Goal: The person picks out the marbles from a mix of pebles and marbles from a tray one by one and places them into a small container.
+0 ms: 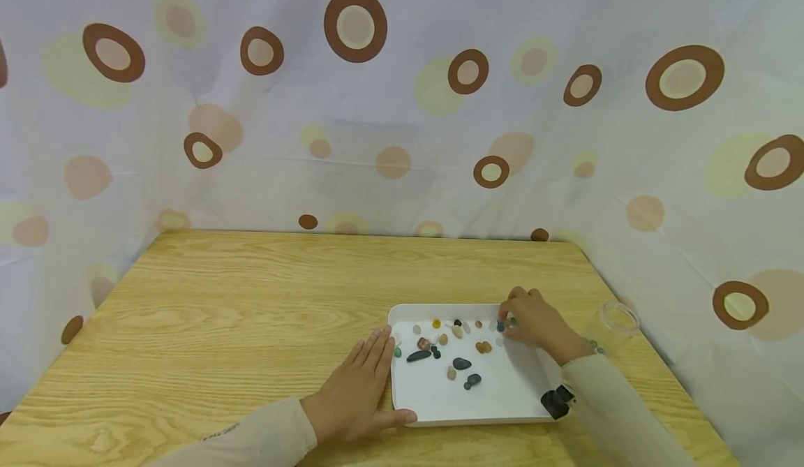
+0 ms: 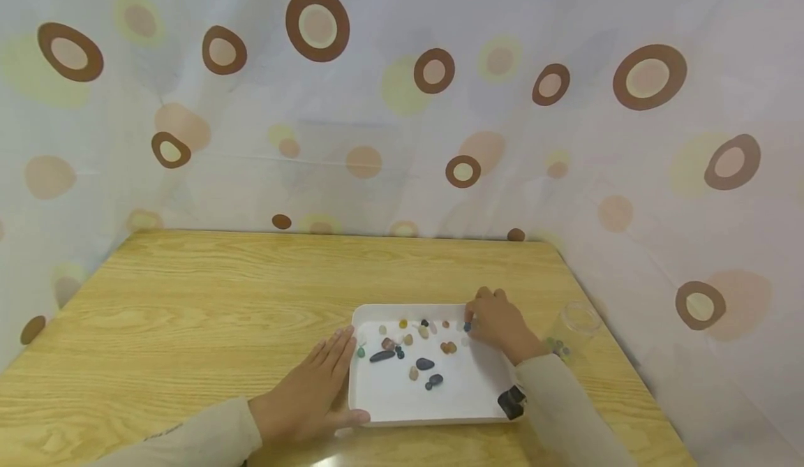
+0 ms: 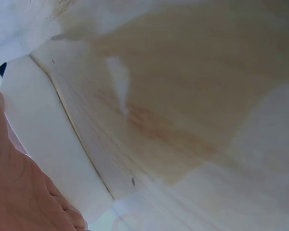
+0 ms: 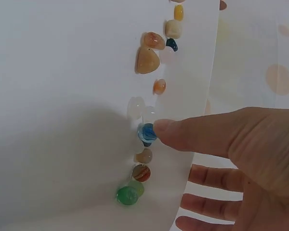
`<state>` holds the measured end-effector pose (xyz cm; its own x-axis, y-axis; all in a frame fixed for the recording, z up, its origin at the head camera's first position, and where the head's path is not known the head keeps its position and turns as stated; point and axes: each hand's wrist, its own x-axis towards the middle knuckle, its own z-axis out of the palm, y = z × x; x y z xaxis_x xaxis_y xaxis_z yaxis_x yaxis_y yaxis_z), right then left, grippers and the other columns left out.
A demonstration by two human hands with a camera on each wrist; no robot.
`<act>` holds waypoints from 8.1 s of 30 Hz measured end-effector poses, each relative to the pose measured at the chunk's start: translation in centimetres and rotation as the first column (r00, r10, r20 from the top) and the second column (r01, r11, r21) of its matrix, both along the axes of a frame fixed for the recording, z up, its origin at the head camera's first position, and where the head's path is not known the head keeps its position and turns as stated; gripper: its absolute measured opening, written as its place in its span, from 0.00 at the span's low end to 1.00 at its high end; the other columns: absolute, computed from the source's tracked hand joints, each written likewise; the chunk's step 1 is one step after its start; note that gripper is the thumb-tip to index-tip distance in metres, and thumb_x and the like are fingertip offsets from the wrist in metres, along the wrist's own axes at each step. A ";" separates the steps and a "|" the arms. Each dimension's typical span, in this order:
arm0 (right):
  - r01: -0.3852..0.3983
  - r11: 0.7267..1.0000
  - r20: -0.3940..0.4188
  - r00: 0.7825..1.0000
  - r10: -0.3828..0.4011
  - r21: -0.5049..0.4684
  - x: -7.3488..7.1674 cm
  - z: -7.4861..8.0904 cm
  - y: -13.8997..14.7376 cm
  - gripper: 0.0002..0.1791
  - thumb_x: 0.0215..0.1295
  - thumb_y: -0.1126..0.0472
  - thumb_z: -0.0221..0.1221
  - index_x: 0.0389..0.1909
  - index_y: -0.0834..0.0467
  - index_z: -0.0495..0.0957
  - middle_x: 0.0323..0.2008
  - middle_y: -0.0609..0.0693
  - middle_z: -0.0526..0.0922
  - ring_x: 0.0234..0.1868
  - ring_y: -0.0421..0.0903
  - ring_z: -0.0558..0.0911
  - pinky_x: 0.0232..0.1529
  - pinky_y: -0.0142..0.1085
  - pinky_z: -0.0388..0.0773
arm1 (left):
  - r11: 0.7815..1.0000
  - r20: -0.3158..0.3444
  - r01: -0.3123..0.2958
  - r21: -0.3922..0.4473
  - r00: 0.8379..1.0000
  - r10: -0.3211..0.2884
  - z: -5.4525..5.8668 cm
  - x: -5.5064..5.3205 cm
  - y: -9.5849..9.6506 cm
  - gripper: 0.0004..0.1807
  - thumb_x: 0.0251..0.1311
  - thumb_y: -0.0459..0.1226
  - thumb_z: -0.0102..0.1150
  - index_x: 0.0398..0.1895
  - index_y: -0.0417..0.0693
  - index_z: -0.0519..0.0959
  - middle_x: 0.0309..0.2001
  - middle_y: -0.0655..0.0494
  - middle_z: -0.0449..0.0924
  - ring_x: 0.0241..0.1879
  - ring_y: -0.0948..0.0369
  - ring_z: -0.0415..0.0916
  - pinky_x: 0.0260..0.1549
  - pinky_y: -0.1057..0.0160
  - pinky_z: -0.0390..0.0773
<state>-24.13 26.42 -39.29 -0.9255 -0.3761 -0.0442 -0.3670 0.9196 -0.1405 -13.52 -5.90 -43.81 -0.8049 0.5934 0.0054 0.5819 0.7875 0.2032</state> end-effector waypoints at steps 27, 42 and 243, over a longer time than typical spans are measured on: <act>0.010 0.982 -0.099 0.995 0.009 0.187 -0.9 -0.5 -0.7 0.07 0.51 0.64 0.65 0.20 0.52 0.77 0.28 0.51 0.72 0.33 0.52 0.69 0.27 0.45 0.72 | 1.000 -0.010 0.003 0.008 1.000 -0.003 0.0 -0.1 0.0 0.60 0.57 0.75 0.28 0.74 0.33 0.46 0.75 0.37 0.37 0.75 0.46 0.38 0.70 0.48 0.50; 0.076 0.997 -0.153 0.986 -0.071 0.031 0.9 4.5 2.8 0.05 0.59 0.56 0.65 0.32 0.54 0.82 0.50 0.64 0.77 0.43 0.65 0.75 0.28 0.49 0.74 | 1.000 -0.004 -0.004 0.014 1.000 0.005 0.0 0.0 0.0 0.60 0.56 0.75 0.27 0.74 0.34 0.46 0.76 0.38 0.37 0.75 0.46 0.39 0.70 0.48 0.50; 0.271 0.951 -0.085 0.955 -0.285 -0.151 5.1 5.5 13.3 0.18 0.67 0.55 0.58 0.47 0.67 0.77 0.54 0.78 0.70 0.25 0.52 0.79 0.20 0.41 0.72 | 1.000 -0.019 0.008 0.016 1.000 -0.007 0.0 -0.1 -0.1 0.60 0.57 0.75 0.29 0.74 0.33 0.46 0.75 0.38 0.38 0.75 0.46 0.40 0.69 0.48 0.51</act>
<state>-19.01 39.67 -33.77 -0.9909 -0.0988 0.0916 -0.1187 0.9621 -0.2457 -13.59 -6.05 -43.77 -0.8001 0.5991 0.0299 0.5916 0.7799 0.2043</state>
